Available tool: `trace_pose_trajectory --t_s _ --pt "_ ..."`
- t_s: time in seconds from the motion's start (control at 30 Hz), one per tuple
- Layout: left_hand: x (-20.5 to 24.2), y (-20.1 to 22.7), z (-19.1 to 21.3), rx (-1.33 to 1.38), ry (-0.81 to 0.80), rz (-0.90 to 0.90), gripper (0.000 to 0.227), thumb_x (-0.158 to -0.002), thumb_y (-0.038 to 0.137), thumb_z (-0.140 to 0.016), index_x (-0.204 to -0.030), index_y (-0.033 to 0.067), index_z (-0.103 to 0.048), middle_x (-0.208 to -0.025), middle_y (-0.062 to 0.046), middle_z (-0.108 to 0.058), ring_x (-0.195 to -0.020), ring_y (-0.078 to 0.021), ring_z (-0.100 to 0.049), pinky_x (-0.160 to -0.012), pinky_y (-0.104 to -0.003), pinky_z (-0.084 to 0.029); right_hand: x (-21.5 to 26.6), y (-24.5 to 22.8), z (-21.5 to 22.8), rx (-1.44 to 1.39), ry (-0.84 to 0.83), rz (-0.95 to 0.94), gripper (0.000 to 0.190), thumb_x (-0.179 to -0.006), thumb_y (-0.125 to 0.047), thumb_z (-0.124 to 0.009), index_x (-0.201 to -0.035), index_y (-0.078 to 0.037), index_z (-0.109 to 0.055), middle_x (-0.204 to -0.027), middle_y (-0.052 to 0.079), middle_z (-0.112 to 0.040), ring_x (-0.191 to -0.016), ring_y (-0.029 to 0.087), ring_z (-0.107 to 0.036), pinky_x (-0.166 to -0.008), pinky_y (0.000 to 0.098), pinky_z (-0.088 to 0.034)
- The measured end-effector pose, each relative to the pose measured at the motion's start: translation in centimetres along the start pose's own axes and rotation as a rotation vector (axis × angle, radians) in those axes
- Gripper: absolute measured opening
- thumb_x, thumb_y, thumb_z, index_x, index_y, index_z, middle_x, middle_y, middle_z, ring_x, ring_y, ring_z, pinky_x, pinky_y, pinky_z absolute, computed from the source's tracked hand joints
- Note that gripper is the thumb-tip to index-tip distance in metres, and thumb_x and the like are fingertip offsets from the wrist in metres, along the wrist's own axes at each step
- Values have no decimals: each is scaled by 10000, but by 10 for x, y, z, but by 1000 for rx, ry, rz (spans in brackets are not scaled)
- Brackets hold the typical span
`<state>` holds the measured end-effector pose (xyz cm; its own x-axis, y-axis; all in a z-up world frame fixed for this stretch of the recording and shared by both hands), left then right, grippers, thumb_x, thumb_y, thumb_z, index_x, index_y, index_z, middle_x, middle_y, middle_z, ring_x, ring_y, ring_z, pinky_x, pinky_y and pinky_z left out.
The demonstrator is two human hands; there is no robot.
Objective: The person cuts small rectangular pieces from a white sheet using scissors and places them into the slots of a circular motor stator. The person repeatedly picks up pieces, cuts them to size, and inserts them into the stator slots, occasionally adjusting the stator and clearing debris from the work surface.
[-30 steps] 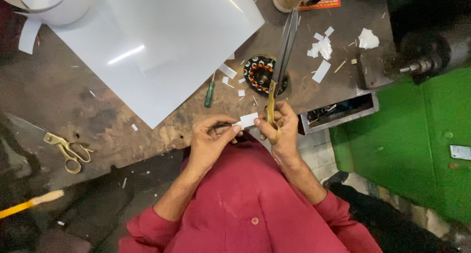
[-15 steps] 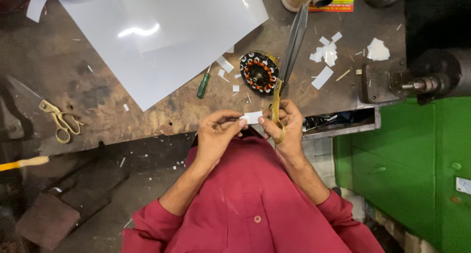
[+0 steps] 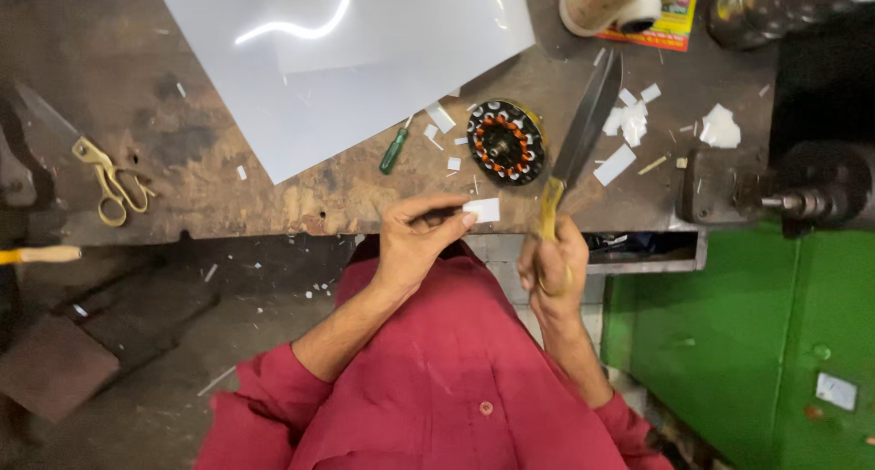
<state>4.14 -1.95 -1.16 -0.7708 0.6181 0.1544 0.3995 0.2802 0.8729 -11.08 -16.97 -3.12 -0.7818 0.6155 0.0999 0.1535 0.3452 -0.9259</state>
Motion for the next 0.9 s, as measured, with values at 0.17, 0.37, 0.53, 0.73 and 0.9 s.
trace_pose_trajectory --t_s 0.17,0.37,0.53,0.73,0.9 --pt "-14 21 -2 -155 54 -89 251 -883 -27 -805 -1131 -38 -771 -979 -64 -751 -746 -56 -610 -597 -173 -490 30 24 24 51 -131 -50 827 -839 -756 -693 -1103 15 -552 -628 53 -572 -427 75 -437 -397 200 -340" --pt "-28 32 -15 -52 33 -94 242 -906 -23 -785 -1146 -19 -753 -1013 -63 -752 -831 -48 -704 -677 -175 -558 54 43 24 87 -242 -171 594 -818 -450 -769 -1108 7 -523 -669 72 -595 -510 87 -487 -458 223 -389" --pt "-34 34 -28 -125 18 -162 234 -907 -40 -802 -1138 -37 -765 -1027 -74 -728 -832 -57 -669 -680 -177 -533 51 44 29 173 -188 -227 361 -790 -177 -655 -1068 8 -516 -639 65 -603 -492 81 -482 -453 230 -389" --pt "-41 25 -46 -92 -54 -178 234 -914 -55 -781 -1145 -30 -749 -1048 -60 -723 -880 -63 -679 -734 -184 -557 53 35 28 157 -218 -143 372 -838 -188 -698 -1110 4 -532 -695 50 -636 -524 71 -520 -467 215 -396" --pt "-44 16 -60 -93 -96 -166 234 -923 -72 -781 -1154 -43 -754 -1048 -75 -711 -880 -77 -665 -726 -188 -545 58 41 49 177 -96 -227 319 -885 -118 -779 -1052 5 -536 -703 42 -645 -506 61 -531 -445 215 -413"
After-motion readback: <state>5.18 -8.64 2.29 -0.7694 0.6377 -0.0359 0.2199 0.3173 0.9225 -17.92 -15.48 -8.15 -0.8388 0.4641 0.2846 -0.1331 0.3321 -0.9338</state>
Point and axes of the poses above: each hand's wrist, its own x-axis away from the middle knuckle, its own z-axis out of the back of the hand, y = z × x, the point moved 10 cm from there along -x, towards the middle knuckle
